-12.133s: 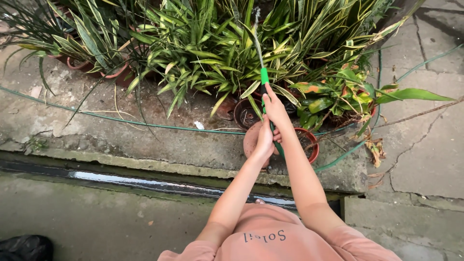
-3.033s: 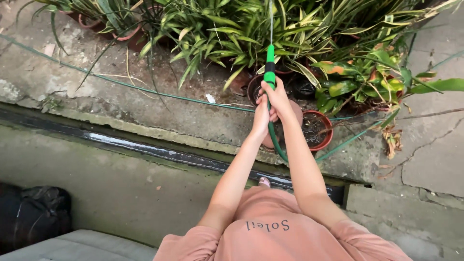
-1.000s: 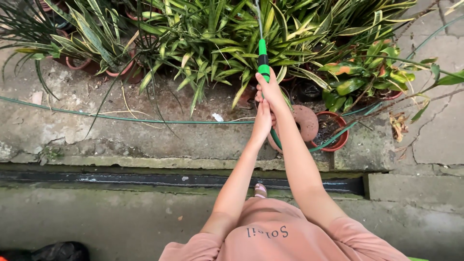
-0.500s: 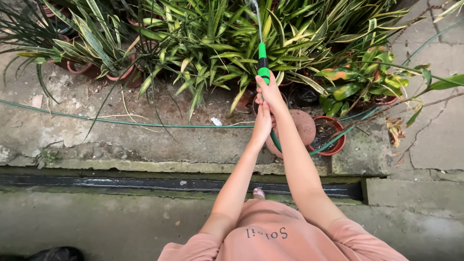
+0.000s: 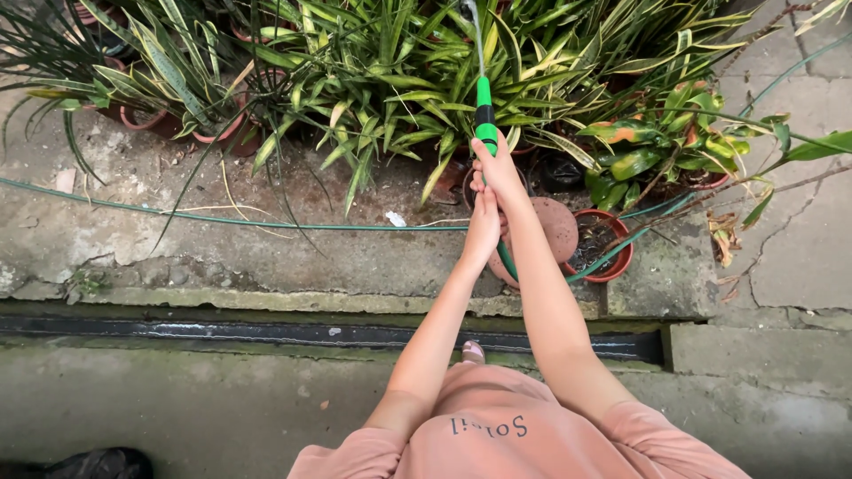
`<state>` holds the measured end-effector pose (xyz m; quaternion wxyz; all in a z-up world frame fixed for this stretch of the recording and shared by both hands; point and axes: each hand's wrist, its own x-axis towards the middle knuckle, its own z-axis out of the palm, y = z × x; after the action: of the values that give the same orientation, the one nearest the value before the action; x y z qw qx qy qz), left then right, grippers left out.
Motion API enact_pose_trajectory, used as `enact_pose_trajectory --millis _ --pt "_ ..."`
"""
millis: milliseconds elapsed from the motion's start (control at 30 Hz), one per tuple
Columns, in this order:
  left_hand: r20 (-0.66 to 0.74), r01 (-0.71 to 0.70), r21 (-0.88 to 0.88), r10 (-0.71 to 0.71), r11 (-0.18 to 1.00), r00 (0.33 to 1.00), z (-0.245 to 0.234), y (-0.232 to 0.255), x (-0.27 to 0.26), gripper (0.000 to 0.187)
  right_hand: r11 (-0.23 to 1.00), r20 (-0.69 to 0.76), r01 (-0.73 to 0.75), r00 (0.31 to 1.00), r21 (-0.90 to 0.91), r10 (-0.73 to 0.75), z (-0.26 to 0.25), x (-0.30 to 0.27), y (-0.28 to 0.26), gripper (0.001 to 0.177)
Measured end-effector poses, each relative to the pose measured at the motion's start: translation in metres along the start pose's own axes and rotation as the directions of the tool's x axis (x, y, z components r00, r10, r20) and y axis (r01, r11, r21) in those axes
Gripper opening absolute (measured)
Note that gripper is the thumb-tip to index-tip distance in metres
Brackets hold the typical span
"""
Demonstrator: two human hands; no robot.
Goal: Watering various potted plants in a garden using a hose nozzle
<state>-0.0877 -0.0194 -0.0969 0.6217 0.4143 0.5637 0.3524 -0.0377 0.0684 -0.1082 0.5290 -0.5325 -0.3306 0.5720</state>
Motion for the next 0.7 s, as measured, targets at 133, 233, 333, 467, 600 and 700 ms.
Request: enact_pose_trajectory --millis 133,233,333,467,600,700 --pt "0.004 -0.002 0.022 0.002 1.000 1.000 0.000 0.003 -0.005 0.055 1.000 0.009 -0.004 1.000 0.008 0.004 -0.002 -0.004 0.000 0.064" --pt "-0.008 -0.007 0.011 0.007 1.000 1.000 0.000 0.001 -0.007 0.054 1.000 0.011 -0.001 1.000 0.007 0.001 -0.005 -0.001 0.007 0.063" --pt "-0.011 -0.027 0.015 0.027 1.000 1.000 0.003 -0.006 0.001 0.054 1.000 0.012 0.007 1.000 0.006 -0.007 -0.005 -0.001 0.008 0.062" --pt "-0.006 -0.026 0.007 0.026 1.000 1.000 0.006 -0.030 0.021 0.053 1.000 0.014 0.006 1.000 0.015 -0.006 -0.005 0.002 0.012 0.061" --pt "0.007 -0.026 0.013 0.026 1.000 1.000 0.001 -0.022 0.013 0.054 1.000 0.019 0.005 1.000 0.002 -0.005 -0.006 0.003 0.011 0.062" --pt "-0.001 -0.028 -0.010 0.028 1.000 1.000 0.006 -0.045 0.031 0.054 1.000 0.018 -0.004 1.000 -0.003 0.004 -0.004 -0.002 0.007 0.063"
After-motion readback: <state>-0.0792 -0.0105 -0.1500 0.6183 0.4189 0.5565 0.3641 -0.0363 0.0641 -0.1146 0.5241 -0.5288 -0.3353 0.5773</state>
